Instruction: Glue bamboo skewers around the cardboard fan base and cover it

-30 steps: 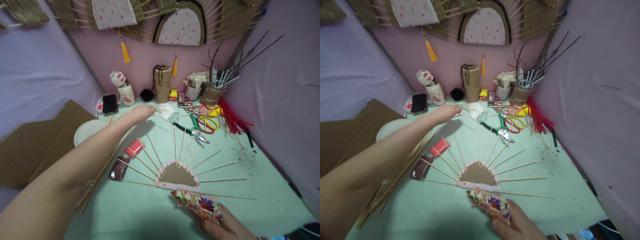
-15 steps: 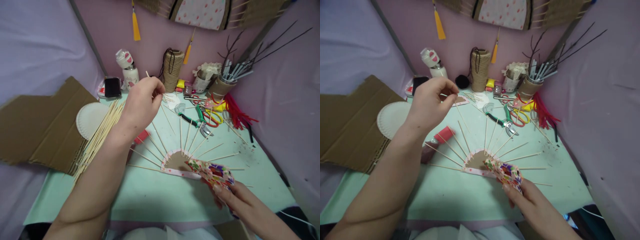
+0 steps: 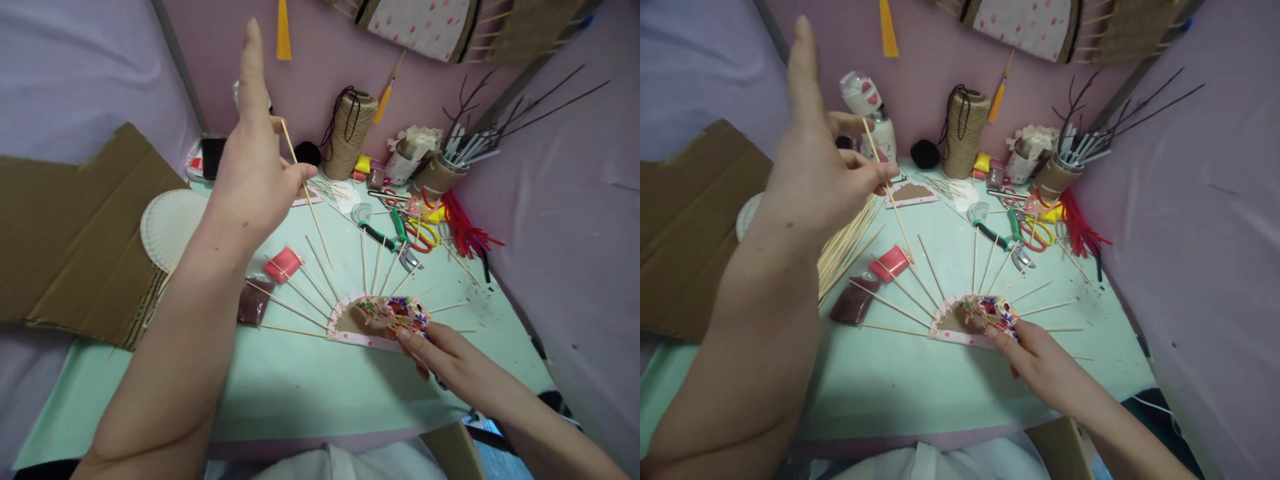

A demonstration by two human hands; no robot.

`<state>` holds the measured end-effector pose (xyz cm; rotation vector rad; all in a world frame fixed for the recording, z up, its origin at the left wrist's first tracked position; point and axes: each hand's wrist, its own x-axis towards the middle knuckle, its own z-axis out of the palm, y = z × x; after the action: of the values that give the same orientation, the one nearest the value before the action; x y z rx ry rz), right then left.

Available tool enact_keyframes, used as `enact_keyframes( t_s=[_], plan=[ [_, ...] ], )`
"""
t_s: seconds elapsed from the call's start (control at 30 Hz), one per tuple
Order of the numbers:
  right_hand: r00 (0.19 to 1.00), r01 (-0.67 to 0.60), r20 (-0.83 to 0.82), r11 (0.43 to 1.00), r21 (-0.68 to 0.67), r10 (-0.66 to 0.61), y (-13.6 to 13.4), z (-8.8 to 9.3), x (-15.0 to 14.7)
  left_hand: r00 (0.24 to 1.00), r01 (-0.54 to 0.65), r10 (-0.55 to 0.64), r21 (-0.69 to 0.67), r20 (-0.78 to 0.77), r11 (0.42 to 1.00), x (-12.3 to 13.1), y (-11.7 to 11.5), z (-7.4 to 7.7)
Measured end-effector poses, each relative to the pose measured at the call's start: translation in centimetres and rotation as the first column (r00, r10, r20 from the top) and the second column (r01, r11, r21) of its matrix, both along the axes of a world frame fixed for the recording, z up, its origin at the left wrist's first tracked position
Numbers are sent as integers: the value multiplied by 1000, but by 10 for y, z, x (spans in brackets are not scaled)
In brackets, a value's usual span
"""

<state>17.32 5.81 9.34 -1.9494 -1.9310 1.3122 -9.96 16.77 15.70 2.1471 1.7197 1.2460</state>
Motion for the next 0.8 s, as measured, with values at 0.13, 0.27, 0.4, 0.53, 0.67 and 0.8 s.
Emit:
enact_keyframes(
  t_s=[0.13, 0.27, 0.4, 0.53, 0.67, 0.8],
  plan=[
    [1000, -6, 16, 1000, -2, 6, 5, 0, -4, 989, -36, 20, 107, 150, 994, -2, 8, 1],
    [1000, -6, 15, 1000, -16, 7, 8, -2, -6, 992, 12, -32, 168, 121, 986, -7, 13, -1],
    [996, -23, 84, 999, -33, 25, 12, -4, -6, 990, -22, -1, 162, 143, 987, -9, 10, -2],
    [994, -26, 109, 998, -57, 32, 15, -3, -9, 988, -77, 61, 106, 141, 991, -5, 6, 1],
    [994, -15, 105, 997, -78, 23, 15, -4, -10, 987, -119, 112, 56, 115, 991, -3, 6, 5],
    [992, -7, 126, 996, -88, 18, 15, -5, -8, 985, -124, 119, 30, 127, 992, -2, 5, 6]
  ],
)
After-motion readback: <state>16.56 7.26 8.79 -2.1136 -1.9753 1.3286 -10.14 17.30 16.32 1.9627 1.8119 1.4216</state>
